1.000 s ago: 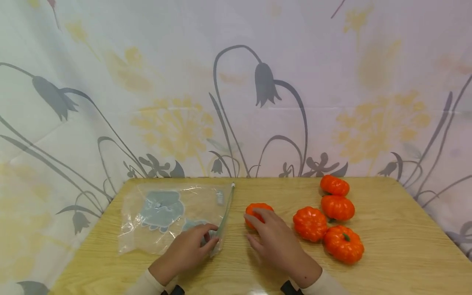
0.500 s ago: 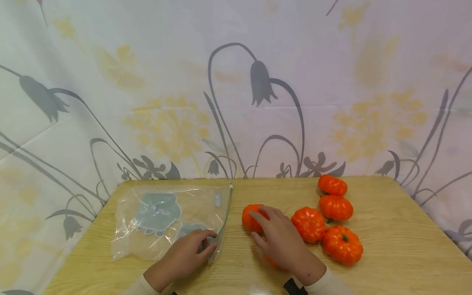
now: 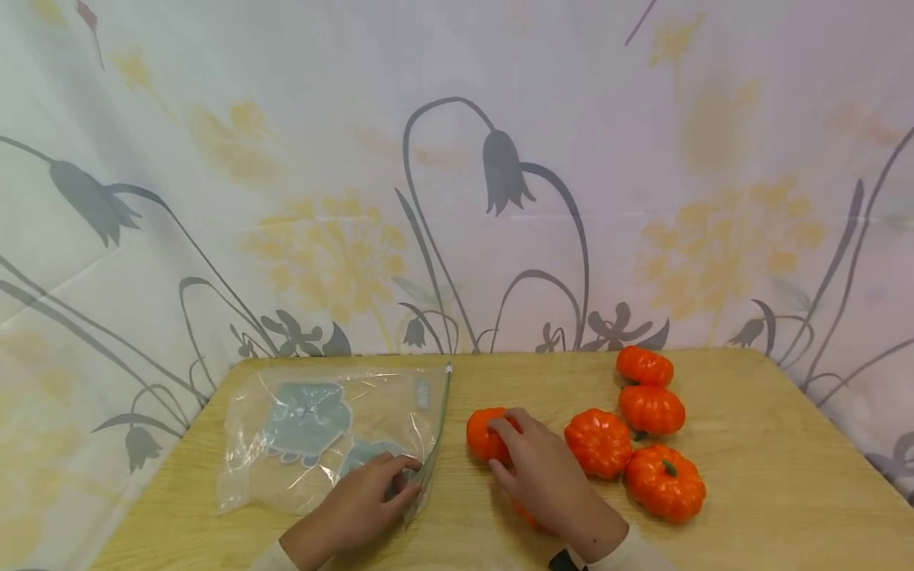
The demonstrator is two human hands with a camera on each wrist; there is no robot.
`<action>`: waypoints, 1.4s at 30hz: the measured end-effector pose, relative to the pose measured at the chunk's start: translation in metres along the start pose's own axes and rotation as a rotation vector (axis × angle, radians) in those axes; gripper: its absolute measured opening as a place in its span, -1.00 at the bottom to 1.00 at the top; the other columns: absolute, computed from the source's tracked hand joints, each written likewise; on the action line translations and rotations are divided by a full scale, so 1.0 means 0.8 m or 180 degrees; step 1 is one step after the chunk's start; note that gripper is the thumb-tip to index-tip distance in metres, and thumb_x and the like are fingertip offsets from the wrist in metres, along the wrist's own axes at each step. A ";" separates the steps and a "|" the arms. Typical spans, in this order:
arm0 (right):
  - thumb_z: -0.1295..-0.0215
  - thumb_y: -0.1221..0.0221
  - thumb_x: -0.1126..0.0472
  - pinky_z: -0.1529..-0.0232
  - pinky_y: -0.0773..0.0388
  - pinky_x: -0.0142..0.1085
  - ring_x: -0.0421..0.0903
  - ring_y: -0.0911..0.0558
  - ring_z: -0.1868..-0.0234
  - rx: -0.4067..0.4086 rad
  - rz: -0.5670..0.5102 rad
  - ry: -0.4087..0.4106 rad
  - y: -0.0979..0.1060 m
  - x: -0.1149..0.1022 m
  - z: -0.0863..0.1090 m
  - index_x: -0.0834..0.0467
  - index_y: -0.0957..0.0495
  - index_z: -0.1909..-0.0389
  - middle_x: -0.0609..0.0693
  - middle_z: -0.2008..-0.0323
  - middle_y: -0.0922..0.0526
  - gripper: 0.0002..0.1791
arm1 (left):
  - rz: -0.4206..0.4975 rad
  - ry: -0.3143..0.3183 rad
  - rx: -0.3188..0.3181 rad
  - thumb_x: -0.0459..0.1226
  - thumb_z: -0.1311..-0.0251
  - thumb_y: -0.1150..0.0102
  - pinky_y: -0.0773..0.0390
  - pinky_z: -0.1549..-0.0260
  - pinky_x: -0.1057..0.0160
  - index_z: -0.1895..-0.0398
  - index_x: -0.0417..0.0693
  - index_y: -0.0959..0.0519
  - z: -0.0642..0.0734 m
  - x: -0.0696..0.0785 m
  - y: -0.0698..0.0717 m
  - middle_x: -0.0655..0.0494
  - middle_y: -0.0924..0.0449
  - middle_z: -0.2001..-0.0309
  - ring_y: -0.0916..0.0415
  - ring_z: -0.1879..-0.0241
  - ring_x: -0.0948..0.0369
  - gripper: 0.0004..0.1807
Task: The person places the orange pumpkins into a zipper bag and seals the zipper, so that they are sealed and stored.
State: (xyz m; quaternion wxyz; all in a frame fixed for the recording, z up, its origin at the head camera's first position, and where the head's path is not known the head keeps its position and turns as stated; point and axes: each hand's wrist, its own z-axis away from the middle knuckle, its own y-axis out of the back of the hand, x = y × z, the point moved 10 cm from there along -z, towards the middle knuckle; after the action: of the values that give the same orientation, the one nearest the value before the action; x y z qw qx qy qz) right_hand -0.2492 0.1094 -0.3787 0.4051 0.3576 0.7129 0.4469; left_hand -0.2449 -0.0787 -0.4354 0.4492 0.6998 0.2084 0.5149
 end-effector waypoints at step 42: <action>0.00 -0.51 -0.03 0.24 -0.65 -0.08 0.05 -0.63 0.08 -0.0137 0.0200 -0.0058 -0.015 0.001 0.001 -0.08 -0.45 -0.27 0.11 -0.07 -0.52 -0.24 | -0.0464 -0.0043 0.0152 -0.08 -0.22 -0.29 -0.23 0.66 0.39 0.49 0.20 -0.58 0.003 0.019 0.008 0.41 -0.29 0.67 -0.20 0.65 0.44 -0.84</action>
State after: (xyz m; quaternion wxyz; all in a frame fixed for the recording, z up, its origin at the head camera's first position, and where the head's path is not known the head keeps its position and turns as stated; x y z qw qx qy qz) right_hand -0.2503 0.1064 -0.3899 0.4049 0.3750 0.6878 0.4715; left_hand -0.2384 -0.0715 -0.4224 0.4701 0.6968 0.2679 0.4710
